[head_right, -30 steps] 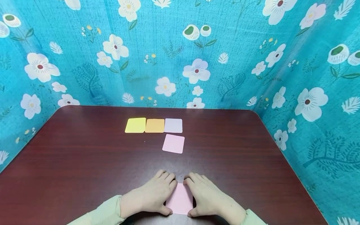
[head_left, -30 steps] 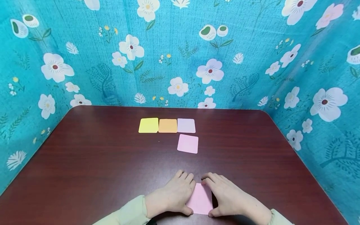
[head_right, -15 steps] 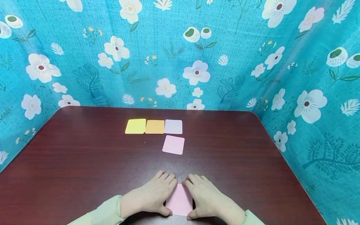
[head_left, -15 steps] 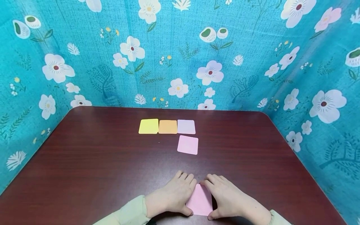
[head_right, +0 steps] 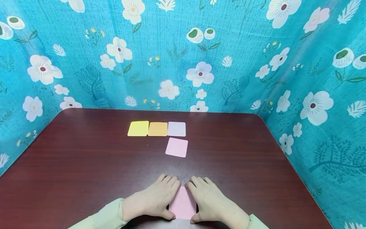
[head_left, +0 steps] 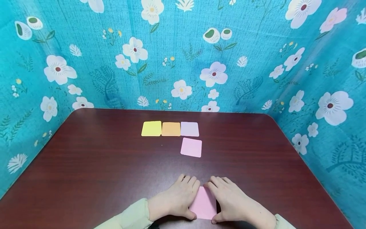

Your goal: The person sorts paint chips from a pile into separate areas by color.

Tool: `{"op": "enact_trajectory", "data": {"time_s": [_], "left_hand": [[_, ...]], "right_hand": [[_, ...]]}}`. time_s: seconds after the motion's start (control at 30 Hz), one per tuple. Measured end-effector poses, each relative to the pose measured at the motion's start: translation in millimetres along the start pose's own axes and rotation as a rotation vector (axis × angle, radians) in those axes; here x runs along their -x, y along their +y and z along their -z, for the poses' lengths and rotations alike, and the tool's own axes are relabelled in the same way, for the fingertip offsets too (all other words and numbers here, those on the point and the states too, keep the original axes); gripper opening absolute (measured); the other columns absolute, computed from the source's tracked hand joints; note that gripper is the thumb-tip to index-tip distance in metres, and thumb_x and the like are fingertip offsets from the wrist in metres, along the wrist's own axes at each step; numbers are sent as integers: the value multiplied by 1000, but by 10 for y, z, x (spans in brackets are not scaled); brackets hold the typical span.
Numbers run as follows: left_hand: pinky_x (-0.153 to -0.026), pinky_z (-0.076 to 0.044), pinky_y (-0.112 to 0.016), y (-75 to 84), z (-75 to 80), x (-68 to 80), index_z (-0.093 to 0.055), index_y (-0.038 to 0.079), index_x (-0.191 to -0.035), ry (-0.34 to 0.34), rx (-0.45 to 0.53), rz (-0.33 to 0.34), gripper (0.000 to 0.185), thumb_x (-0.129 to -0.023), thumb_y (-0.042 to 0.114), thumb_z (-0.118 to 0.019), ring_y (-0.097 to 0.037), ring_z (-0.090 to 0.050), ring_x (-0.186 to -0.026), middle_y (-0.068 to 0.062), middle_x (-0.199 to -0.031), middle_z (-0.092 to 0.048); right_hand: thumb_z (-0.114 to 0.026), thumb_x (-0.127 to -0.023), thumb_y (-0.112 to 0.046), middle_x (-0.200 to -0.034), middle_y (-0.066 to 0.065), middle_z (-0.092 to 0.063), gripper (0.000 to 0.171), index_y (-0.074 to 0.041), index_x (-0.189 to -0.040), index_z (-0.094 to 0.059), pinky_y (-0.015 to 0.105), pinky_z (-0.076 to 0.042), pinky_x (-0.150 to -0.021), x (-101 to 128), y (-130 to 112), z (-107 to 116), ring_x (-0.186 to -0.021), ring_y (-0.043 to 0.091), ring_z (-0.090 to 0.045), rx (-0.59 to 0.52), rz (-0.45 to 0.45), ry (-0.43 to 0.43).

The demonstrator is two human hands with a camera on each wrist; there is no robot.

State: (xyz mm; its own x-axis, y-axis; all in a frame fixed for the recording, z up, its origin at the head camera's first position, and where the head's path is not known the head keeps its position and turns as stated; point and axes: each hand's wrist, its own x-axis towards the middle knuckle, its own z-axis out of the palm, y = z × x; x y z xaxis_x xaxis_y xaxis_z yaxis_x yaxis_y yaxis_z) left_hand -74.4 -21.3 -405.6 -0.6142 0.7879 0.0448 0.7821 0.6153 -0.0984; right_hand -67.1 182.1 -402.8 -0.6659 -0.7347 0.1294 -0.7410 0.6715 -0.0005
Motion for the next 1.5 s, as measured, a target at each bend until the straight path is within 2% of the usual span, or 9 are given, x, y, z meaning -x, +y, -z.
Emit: {"op": "enact_trajectory", "data": {"time_s": [0.3,0.5,0.73,0.83,1.13,1.27,1.5], "left_hand": [[-78,-36,-31,-17,-8,-23,-45,10,-104,-45,-43,65,75,-61,70,-61,-14,-47,-91,0,-97,-47],[-79,-36,-31,-50,-4,-22,-46,10,-106,-57,-42,52,73,-64,69,-60,-14,-47,-91,1,-97,-47],[-84,-35,-33,-117,-1,-25,-46,9,-114,-77,31,69,83,-59,68,-65,-14,-48,-99,0,-106,-48],[-86,-35,-33,-200,7,-44,-46,8,-120,-82,67,79,86,-58,63,-69,-15,-49,-102,-1,-110,-49],[-89,-33,-38,-535,4,-97,-45,12,-129,-31,130,100,87,-61,57,-72,-18,-51,-96,-2,-104,-49],[-92,-31,-41,-676,-10,-146,-44,9,-130,-15,143,101,85,-64,54,-71,-20,-51,-102,-3,-112,-52],[-96,-27,-44,-937,-56,-269,-44,9,-130,-51,211,134,79,-67,49,-70,-21,-48,-108,-2,-119,-53]], "right_hand": [[-79,-37,-58,-102,-1,-47,94,-7,-112,-53,38,-39,-86,-30,-17,25,-95,16,-49,31,-11,8],[-79,-40,-56,-101,0,-48,92,-6,-112,-54,38,-39,-87,-58,-4,24,-95,17,-49,44,-1,18],[-77,-47,-54,-101,1,-50,87,-4,-114,-55,38,-39,-88,-139,69,26,-95,18,-51,64,2,-14],[-77,-49,-53,-105,3,-51,89,-2,-119,-54,38,-39,-89,-184,112,37,-98,19,-52,56,-9,-24],[-76,-56,-52,-112,4,-51,88,-3,-124,-51,38,-40,-88,-357,252,47,-103,18,-50,23,-42,-22],[-76,-59,-49,-112,4,-50,85,-2,-125,-50,38,-41,-88,-463,326,33,-102,18,-50,5,-51,1],[-75,-64,-44,-116,6,-50,78,-2,-125,-49,41,-40,-90,-654,479,-16,-106,22,-50,-65,-93,-16]]}}
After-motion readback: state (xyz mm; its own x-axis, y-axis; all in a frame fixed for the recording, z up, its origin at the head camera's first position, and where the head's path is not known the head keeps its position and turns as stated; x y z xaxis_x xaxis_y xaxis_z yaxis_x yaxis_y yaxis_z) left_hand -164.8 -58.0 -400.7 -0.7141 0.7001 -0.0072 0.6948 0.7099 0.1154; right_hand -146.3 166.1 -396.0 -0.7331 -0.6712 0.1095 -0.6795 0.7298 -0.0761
